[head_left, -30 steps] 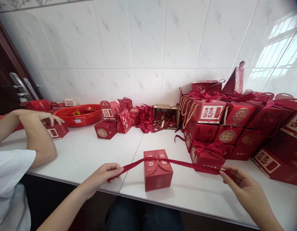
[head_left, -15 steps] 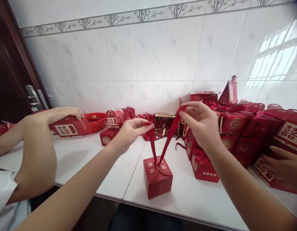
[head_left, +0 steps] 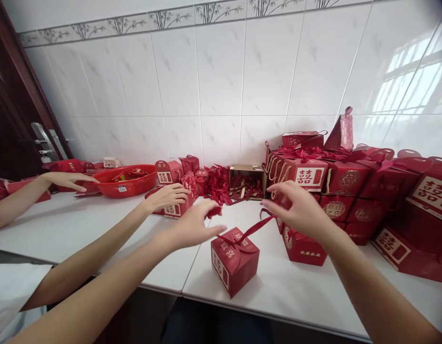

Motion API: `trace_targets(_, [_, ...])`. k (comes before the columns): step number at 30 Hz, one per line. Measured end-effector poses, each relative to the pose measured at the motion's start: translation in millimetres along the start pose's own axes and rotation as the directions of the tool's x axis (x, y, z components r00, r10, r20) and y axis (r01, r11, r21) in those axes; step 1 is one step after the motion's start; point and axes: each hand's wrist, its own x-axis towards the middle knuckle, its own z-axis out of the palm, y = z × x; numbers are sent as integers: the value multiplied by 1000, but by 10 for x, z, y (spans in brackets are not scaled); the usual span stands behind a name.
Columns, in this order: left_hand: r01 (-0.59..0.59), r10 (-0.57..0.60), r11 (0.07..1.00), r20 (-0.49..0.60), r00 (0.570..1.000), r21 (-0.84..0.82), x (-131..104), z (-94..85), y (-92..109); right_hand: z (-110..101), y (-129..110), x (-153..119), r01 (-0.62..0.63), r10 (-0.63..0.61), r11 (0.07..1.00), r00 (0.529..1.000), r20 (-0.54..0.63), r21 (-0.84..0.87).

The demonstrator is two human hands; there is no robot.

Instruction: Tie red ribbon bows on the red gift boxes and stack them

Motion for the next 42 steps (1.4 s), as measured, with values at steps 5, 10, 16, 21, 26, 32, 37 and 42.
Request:
trace_targets(5, [66, -146, 938, 214, 966, 342, 0, 155, -66, 579, 1, -150, 183, -173, 983, 863, 475, 25])
trace_targets(10, [44, -108, 969, 257, 960, 244, 153, 226, 25, 963, -28, -196, 66, -239, 953, 762, 602, 296])
trace_targets(16, [9, -29, 995, 198, 980, 98, 141, 414, 67, 1062, -4, -251, -80, -86, 956, 842, 532, 282])
trace_targets(21, [63, -61, 998, 102, 993, -12, 88, 593, -61, 1144, 19, -291, -99, -87, 929, 879, 469, 358])
trace_targets(26, [147, -145, 983, 26, 989, -112, -20, 584, -338, 1140, 60, -355, -97, -47, 947, 902, 429, 306])
trace_targets(32, [205, -209, 967, -5, 978, -148, -179, 456, -513, 1084, 35, -389, -147, 2, 953, 877, 480, 266])
trace_targets(37, [201, -207, 946, 3, 978, -253, -220, 419, -337, 1079, 32, -430, -142, 41, 970, 895, 444, 196])
trace_targets(42, [166, -142, 914, 93, 986, -371, -325, 457, -69, 1113, 43, -466, -167, 85, 972, 905, 418, 164])
